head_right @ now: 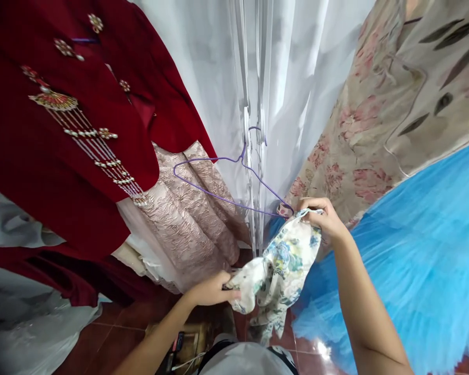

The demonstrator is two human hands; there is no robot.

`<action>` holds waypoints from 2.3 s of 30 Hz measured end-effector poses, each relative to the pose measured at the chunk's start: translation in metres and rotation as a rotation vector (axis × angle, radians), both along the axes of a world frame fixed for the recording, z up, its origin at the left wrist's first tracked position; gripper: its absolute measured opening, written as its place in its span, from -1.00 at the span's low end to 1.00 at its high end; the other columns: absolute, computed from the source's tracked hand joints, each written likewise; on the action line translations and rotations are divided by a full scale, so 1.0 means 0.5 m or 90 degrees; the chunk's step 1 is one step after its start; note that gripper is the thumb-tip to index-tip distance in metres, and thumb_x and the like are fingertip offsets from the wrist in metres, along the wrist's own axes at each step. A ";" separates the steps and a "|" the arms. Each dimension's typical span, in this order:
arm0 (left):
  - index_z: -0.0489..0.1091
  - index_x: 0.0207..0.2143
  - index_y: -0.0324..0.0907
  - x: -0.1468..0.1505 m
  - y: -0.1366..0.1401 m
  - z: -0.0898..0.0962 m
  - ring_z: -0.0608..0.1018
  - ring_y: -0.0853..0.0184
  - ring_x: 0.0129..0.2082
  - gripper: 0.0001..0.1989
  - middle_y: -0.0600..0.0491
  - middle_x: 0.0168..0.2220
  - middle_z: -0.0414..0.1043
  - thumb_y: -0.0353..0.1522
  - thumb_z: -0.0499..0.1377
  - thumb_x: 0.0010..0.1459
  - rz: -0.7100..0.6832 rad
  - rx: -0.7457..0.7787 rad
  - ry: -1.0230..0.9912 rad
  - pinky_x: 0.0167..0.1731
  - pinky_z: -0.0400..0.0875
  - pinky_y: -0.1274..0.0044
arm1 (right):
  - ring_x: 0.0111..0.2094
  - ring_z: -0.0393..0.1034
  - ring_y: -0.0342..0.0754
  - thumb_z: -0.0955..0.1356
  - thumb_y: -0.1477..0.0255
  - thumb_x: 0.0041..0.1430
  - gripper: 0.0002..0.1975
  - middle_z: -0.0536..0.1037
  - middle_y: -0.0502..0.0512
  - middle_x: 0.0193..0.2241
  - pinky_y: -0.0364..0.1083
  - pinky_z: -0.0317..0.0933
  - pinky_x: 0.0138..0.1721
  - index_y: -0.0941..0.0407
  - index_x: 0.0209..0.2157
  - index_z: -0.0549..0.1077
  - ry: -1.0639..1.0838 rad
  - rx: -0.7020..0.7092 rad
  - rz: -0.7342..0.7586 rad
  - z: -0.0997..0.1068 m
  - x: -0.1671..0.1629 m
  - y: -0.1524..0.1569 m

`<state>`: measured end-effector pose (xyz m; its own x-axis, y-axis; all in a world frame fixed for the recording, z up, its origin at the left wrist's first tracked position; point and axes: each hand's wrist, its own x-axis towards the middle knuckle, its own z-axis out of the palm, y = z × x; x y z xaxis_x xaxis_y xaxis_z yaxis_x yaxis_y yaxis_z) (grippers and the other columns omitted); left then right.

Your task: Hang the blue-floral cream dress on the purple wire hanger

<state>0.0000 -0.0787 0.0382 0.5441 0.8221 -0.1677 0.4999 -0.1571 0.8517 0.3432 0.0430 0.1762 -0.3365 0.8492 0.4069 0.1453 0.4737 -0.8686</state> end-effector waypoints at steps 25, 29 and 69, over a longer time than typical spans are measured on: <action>0.35 0.15 -0.23 -0.234 0.403 0.310 0.41 0.06 0.10 -0.40 -0.19 0.04 0.36 -0.66 -0.06 0.06 0.287 0.593 0.148 0.17 0.29 0.25 | -0.61 0.10 -0.17 0.50 0.15 0.09 -0.60 0.31 -0.05 -0.67 -0.14 -0.06 -0.57 0.12 -0.60 0.40 -0.029 0.008 -0.026 0.009 -0.107 0.035; 0.48 -0.29 -0.22 -0.249 0.431 0.321 0.46 0.15 -0.10 -0.68 -0.08 -0.18 0.38 -0.57 -0.03 0.06 0.191 0.549 0.107 0.03 0.37 0.31 | -0.65 0.07 -0.19 0.51 0.10 0.06 -0.56 0.27 -0.07 -0.69 -0.14 -0.10 -0.60 0.12 -0.61 0.40 0.020 -0.052 -0.091 0.004 -0.072 0.033; 0.47 -0.26 -0.19 -0.111 0.176 0.261 0.57 0.15 -0.26 -0.60 -0.07 -0.31 0.52 -0.07 0.26 0.02 0.256 0.023 -0.352 -0.32 0.49 0.41 | -0.16 0.41 0.15 0.36 0.21 0.28 -0.78 0.60 0.16 -0.28 0.08 0.20 -0.06 0.06 -0.26 0.54 -0.214 0.393 -0.408 0.025 -0.171 0.047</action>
<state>-0.0555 0.0094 0.1688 0.1929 0.9781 0.0780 0.0185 -0.0831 0.9964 0.2577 0.0663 0.1888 -0.0625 0.5803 0.8120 0.7340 0.5780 -0.3566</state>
